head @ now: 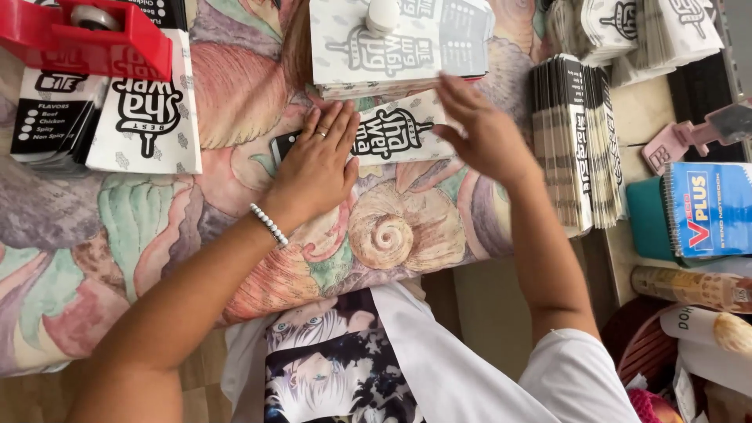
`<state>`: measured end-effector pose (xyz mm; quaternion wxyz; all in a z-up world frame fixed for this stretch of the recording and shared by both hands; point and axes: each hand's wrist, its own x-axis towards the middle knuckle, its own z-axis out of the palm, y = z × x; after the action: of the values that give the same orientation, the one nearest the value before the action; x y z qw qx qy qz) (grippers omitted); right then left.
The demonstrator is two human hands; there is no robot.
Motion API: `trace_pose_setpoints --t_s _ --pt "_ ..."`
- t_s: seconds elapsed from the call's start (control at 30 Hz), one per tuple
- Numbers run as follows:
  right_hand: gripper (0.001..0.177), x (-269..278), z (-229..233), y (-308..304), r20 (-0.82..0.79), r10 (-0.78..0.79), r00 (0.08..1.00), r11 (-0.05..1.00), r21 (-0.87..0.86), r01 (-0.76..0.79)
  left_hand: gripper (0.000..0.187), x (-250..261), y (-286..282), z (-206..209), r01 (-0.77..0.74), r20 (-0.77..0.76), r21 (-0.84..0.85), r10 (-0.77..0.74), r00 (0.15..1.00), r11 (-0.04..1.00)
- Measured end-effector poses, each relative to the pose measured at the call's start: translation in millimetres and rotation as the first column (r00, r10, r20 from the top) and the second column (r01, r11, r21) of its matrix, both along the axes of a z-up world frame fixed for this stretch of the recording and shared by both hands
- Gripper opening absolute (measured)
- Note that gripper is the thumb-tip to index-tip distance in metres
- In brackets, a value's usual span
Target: The person sorts and stacks printed packaging labels on a table, flipping and aligning them by hand before picking up the completed stack.
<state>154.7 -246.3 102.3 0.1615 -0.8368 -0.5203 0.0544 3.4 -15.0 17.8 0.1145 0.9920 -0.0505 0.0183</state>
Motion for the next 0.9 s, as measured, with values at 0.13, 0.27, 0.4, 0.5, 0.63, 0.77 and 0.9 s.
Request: trace_pose_setpoints --t_s 0.13,0.27,0.4,0.5,0.63,0.77,0.9 --pt "0.058 -16 -54 37 0.16 0.131 0.978 0.99 0.022 -0.136 0.068 2 1 -28 0.01 0.24 -0.005 -0.009 0.971 1.0" --pt "0.081 -13 -59 38 0.1 0.135 0.986 0.978 -0.173 -0.116 0.069 1 1 -26 0.006 0.231 -0.026 0.0 0.973 1.0" --pt "0.099 8 -60 11 0.089 0.05 0.995 0.979 -0.199 -0.031 0.076 0 4 -19 -0.022 0.192 -0.068 0.035 0.981 0.997" --pt "0.099 21 -67 -6 0.025 0.026 0.999 0.984 -0.174 -0.021 0.076 1 8 -18 0.001 0.126 -0.12 0.014 0.992 0.993" --pt "0.099 25 -72 -6 0.008 0.015 1.0 0.988 -0.154 -0.014 0.074 -3 14 -2 0.021 0.081 -0.132 -0.01 0.997 0.991" --pt "0.101 25 -77 -7 -0.006 0.007 1.0 0.988 -0.155 -0.008 0.07 -4 24 -12 0.056 0.134 -0.24 -0.024 0.991 0.969" --pt "0.102 24 -77 -6 -0.011 0.007 1.0 0.99 -0.141 -0.009 0.048 -12 44 -35 0.086 0.294 -0.275 -0.001 0.956 0.958"
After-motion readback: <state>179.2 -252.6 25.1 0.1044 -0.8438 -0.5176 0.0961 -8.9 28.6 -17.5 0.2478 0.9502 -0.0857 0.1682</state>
